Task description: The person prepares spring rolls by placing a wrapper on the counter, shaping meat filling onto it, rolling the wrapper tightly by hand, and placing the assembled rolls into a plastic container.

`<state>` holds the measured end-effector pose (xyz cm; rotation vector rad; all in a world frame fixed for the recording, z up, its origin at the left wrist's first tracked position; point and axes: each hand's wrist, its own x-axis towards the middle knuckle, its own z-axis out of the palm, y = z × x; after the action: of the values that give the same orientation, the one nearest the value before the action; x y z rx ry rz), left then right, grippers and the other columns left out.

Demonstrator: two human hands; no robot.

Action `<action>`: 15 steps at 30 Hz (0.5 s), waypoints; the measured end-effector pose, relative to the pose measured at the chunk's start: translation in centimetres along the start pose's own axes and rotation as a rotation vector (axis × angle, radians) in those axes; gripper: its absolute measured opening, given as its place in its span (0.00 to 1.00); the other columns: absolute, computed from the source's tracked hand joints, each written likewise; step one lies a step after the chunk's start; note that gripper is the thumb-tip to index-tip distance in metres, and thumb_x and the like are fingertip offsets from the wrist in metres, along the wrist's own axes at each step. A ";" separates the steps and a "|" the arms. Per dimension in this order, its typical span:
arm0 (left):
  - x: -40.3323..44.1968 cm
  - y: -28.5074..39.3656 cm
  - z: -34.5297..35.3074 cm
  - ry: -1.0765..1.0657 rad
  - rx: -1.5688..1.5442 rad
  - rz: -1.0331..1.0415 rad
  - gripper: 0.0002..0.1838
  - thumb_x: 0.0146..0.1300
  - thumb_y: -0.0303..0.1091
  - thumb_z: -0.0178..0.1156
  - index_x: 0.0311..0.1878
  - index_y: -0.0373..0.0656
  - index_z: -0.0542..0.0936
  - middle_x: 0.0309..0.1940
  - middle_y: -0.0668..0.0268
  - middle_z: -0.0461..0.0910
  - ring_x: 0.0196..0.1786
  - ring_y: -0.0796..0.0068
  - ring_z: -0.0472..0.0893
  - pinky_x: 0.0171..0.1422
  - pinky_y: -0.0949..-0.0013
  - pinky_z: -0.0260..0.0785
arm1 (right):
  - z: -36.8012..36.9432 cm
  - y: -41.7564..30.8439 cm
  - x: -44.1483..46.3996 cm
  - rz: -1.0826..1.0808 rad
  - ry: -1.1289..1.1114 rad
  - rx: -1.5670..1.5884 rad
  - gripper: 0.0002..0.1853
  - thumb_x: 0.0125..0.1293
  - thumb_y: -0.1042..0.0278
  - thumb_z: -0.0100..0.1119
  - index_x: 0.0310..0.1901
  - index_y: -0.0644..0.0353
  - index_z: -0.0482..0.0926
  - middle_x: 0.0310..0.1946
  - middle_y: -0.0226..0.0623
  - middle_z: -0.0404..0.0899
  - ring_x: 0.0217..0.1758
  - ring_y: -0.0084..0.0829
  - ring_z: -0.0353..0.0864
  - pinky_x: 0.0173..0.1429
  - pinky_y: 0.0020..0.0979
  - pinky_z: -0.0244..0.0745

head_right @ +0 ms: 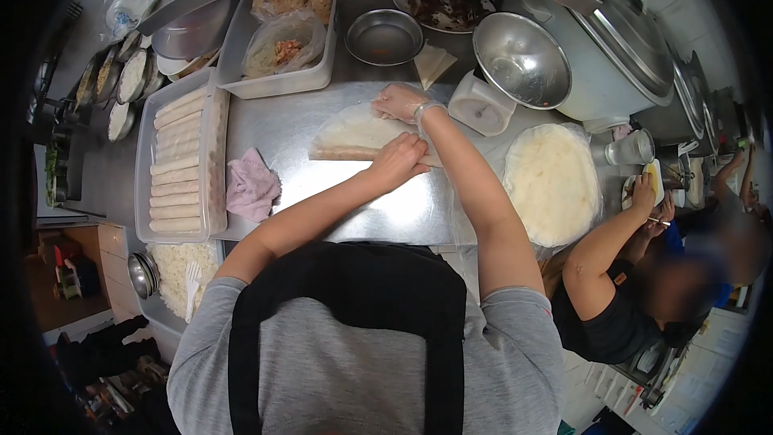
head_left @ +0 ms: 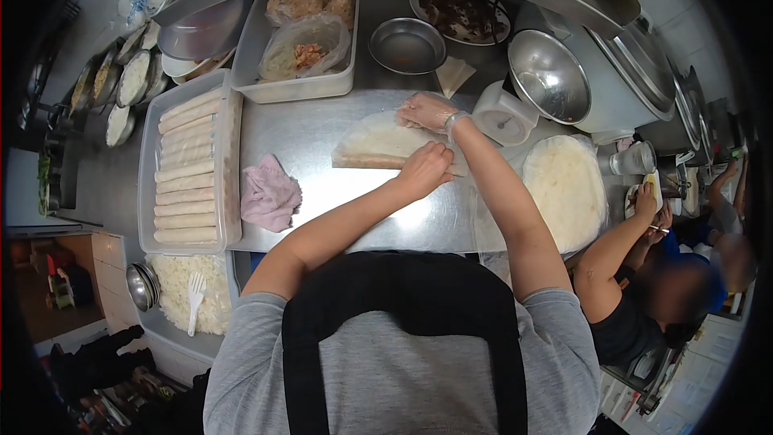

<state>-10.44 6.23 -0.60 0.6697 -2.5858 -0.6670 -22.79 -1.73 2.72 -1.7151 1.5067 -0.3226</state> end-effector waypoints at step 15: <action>-4.9 -3.7 -4.8 0.117 0.099 -0.052 0.22 0.45 0.43 0.73 0.38 0.42 0.74 0.40 0.57 0.75 0.50 0.55 0.73 0.53 0.56 0.66 | 4.1 -5.0 2.1 -0.080 0.016 -0.118 0.19 0.63 0.53 0.53 0.33 0.65 0.81 0.30 0.46 0.81 0.34 0.40 0.79 0.44 0.38 0.71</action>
<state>-2.96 4.36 0.13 0.7854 -2.5139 -0.5018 -15.99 -2.25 2.95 -1.8735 1.4966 -0.2946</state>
